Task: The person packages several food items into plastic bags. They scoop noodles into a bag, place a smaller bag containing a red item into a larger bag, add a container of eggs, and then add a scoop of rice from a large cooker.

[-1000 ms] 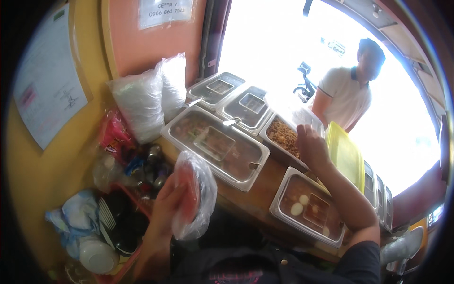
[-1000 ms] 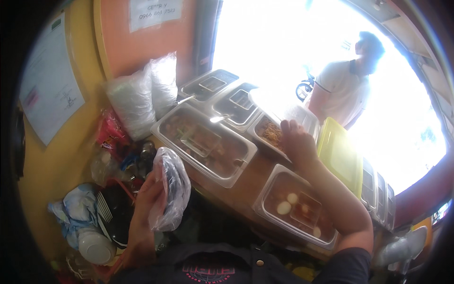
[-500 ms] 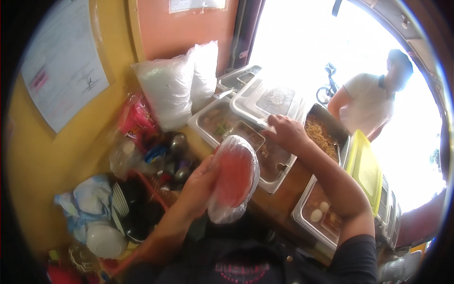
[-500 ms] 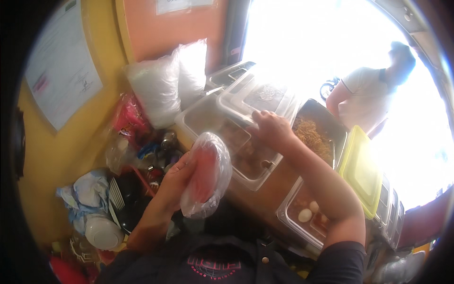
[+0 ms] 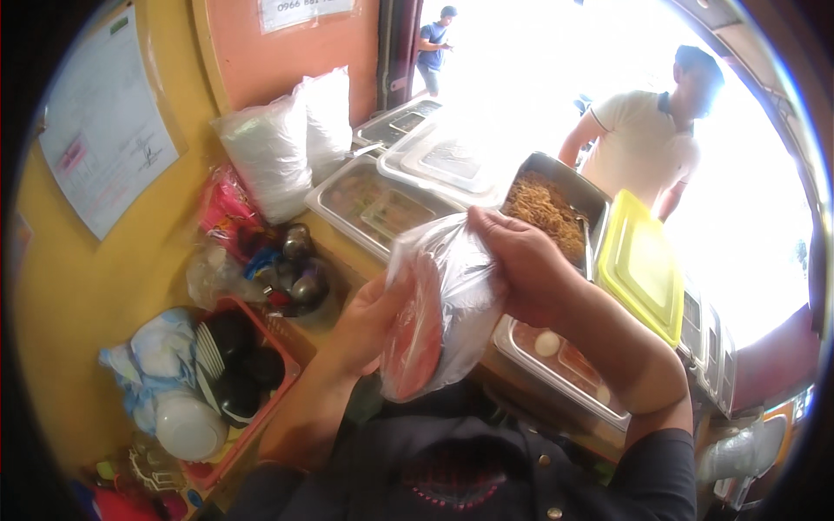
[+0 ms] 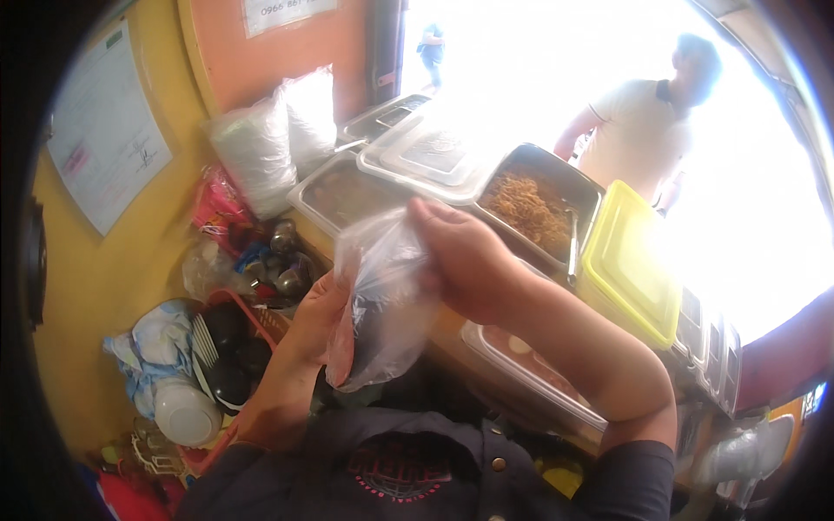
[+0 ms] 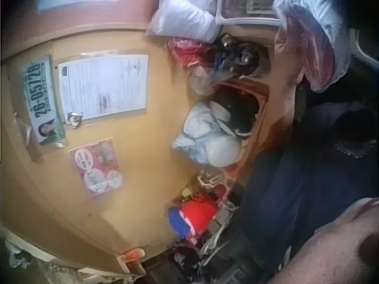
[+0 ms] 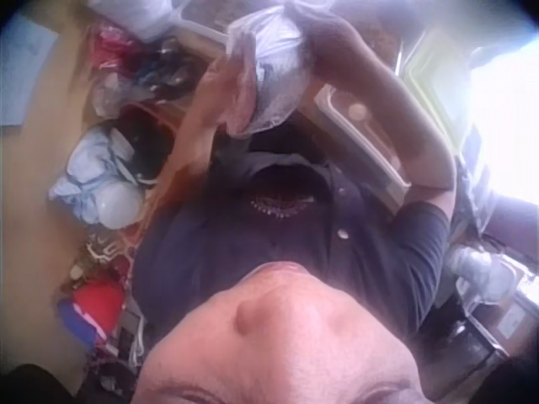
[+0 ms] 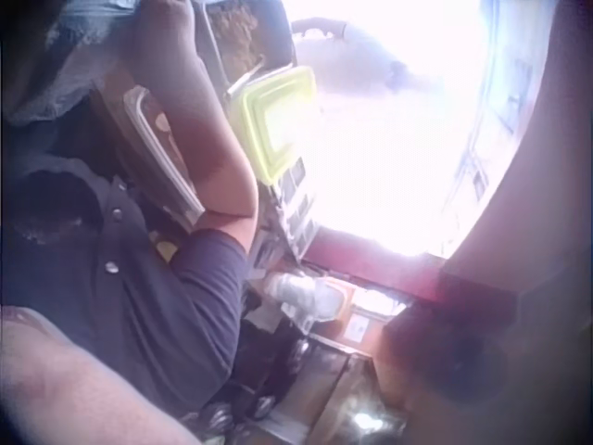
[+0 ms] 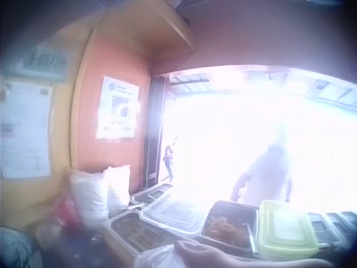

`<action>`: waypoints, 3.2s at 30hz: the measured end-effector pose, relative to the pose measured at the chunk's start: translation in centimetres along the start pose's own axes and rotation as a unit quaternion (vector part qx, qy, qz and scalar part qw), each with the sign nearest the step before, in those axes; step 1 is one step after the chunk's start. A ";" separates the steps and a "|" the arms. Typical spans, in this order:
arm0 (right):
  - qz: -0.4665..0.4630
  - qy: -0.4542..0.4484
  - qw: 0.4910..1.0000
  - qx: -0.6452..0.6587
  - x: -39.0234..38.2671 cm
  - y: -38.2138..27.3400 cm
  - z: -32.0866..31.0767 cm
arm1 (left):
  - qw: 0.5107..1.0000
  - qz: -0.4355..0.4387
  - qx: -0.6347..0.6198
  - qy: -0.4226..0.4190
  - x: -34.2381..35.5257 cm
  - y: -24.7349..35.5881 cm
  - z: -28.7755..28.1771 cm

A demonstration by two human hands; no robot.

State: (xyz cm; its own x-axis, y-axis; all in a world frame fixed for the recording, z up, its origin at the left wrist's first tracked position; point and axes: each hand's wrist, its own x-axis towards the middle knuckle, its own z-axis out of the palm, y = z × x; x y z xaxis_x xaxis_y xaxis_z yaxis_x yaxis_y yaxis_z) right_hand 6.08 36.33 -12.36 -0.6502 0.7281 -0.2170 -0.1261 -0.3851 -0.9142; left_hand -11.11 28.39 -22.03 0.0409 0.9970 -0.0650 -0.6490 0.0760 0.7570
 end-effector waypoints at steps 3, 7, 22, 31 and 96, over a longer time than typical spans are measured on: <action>0.095 0.096 0.979 -0.151 -1.7 1.5 0.2 | 0.984 -0.004 -0.038 -0.175 -1.0 -0.6 1.3; 0.098 -0.060 0.990 -0.077 -2.8 5.9 -1.2 | 0.994 -0.042 0.025 -0.099 -3.3 -3.2 4.0; 0.183 0.268 0.448 -0.833 -0.4 -1.0 -19.6 | 0.990 0.085 -0.031 -0.107 4.2 2.5 6.4; 0.199 0.257 0.407 -0.854 1.5 -3.3 -22.0 | 0.993 0.055 -0.003 -0.103 13.5 4.6 6.4; 0.347 0.294 0.684 -0.570 1.5 -8.9 -25.2 | 0.961 -0.167 0.125 -0.184 29.5 0.5 7.2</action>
State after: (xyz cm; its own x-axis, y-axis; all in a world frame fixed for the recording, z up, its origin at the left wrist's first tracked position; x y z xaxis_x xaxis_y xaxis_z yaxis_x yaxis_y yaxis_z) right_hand 25.11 55.14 -13.16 0.1990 0.8263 -0.5269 0.9447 -0.3048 -0.1212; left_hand -4.69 57.96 -18.89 0.5104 0.8499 -0.1313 -0.3522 0.3459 0.8696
